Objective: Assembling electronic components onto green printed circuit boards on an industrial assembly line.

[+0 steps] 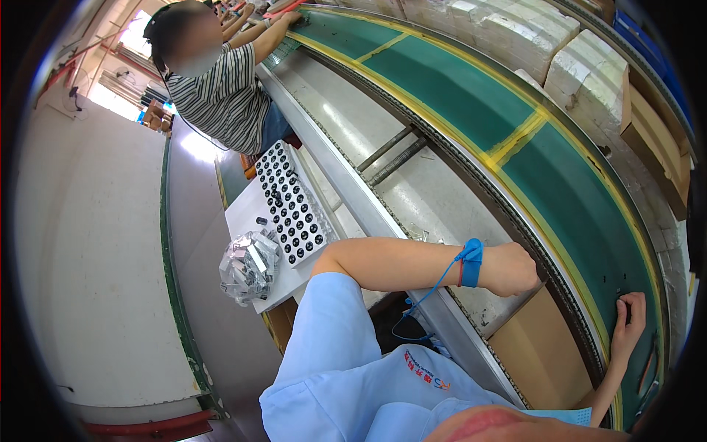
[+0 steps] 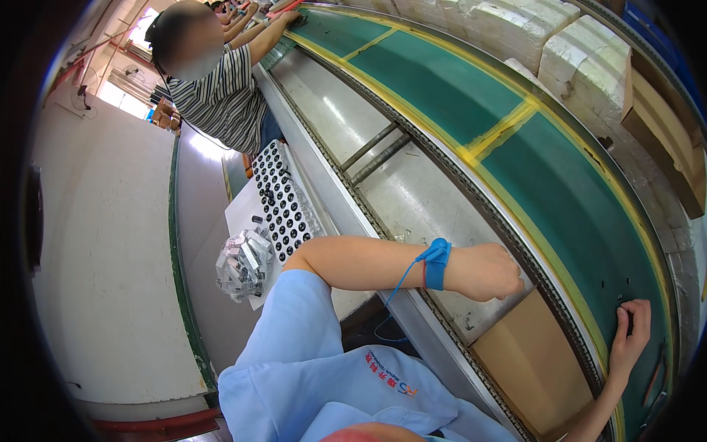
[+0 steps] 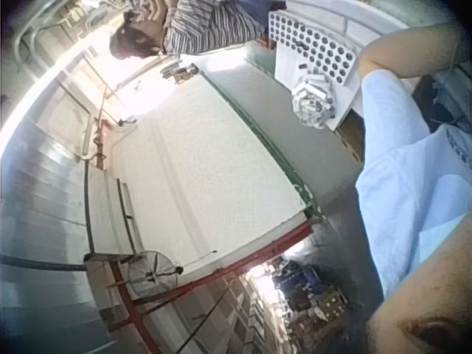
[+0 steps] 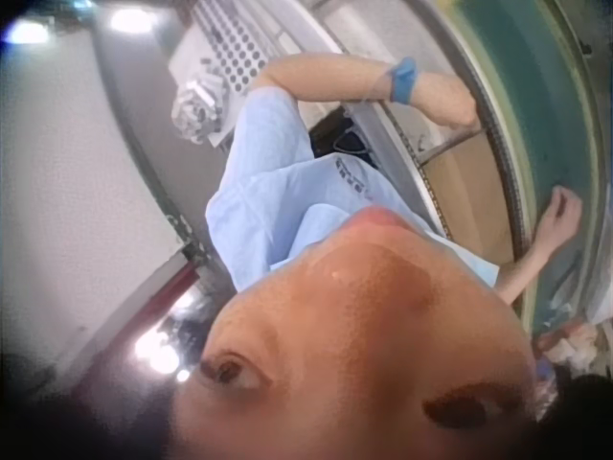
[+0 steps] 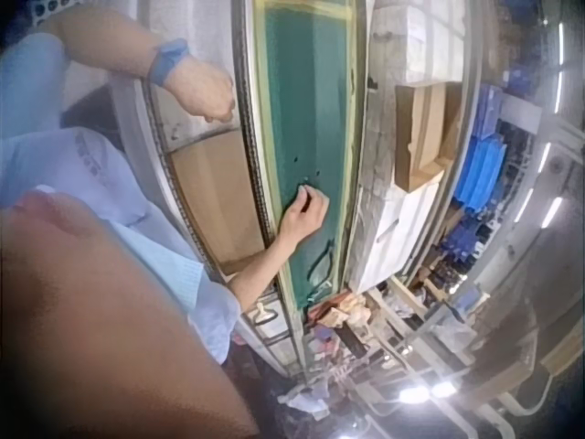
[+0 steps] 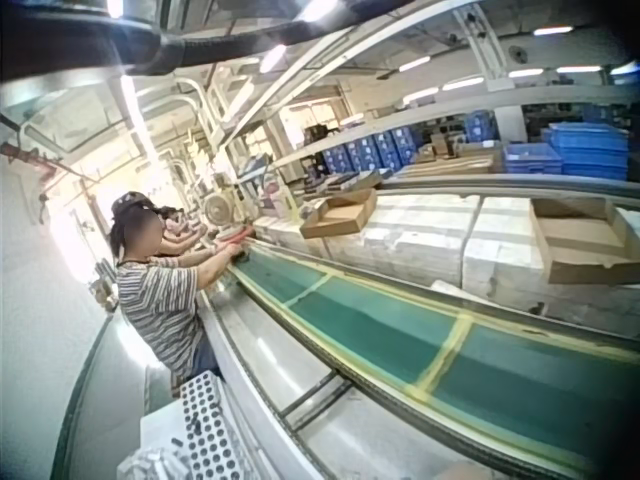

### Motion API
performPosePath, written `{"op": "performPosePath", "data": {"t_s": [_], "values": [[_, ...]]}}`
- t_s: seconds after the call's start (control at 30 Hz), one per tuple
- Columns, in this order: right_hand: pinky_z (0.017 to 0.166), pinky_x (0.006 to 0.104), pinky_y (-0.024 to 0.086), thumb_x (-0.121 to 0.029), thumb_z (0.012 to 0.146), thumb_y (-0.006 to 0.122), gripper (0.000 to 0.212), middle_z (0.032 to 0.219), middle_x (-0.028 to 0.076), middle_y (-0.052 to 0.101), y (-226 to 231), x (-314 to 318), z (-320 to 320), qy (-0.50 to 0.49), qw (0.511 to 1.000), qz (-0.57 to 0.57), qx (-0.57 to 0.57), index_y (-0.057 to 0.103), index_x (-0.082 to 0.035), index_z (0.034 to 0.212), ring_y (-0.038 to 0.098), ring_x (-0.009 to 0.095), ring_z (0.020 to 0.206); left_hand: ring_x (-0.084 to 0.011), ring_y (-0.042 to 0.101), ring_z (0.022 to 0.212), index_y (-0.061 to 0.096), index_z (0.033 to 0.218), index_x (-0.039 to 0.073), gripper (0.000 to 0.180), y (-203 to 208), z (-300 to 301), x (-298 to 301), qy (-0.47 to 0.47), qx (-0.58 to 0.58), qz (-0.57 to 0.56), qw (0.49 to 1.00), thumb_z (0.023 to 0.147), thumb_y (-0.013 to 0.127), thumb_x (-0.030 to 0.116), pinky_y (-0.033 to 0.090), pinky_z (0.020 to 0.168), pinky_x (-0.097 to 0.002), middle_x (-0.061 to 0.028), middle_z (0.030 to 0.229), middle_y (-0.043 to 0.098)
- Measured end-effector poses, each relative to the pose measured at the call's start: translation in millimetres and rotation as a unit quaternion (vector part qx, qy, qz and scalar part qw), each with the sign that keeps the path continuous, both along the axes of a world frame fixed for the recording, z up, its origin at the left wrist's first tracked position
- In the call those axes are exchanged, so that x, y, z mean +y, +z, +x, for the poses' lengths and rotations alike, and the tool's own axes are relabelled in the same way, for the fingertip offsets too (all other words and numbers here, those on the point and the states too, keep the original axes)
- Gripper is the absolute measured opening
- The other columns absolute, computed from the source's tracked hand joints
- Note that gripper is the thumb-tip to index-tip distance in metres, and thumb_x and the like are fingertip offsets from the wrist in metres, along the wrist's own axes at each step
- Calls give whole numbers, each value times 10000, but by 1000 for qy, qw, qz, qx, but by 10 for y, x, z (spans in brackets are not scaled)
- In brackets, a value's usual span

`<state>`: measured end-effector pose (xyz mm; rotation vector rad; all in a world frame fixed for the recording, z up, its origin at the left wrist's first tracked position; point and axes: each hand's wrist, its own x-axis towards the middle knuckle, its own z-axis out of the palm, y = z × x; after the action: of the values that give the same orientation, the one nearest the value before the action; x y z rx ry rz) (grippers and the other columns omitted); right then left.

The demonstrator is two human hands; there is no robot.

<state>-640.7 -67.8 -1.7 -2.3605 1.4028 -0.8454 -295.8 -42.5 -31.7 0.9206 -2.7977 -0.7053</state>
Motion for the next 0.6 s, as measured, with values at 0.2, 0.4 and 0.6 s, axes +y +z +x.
{"op": "performPosePath", "data": {"t_s": [0.2,0.4,0.6], "values": [[728,284,396,21,839,557,61,832,114,463,4,-1,-4,0,1000,1,1,499,10,852,476,248,773,-340,654,706,623,742,18,83,1,-5,-6,1,1,-3,1000,676,636,66,505,602,-425,-168,698,648],[728,287,401,26,833,561,66,841,114,471,11,-5,-8,3,1000,-3,5,501,7,853,485,247,785,-348,651,705,612,735,13,83,2,1,-9,0,2,-3,1000,672,633,63,504,600,-429,-174,690,641],[728,287,403,28,825,568,73,851,113,475,2,0,-23,9,1000,6,2,505,5,854,488,247,791,-362,645,702,590,727,-2,80,-15,-1,-20,-6,-12,-18,1000,668,616,45,505,594,-442,-177,679,630]]}}
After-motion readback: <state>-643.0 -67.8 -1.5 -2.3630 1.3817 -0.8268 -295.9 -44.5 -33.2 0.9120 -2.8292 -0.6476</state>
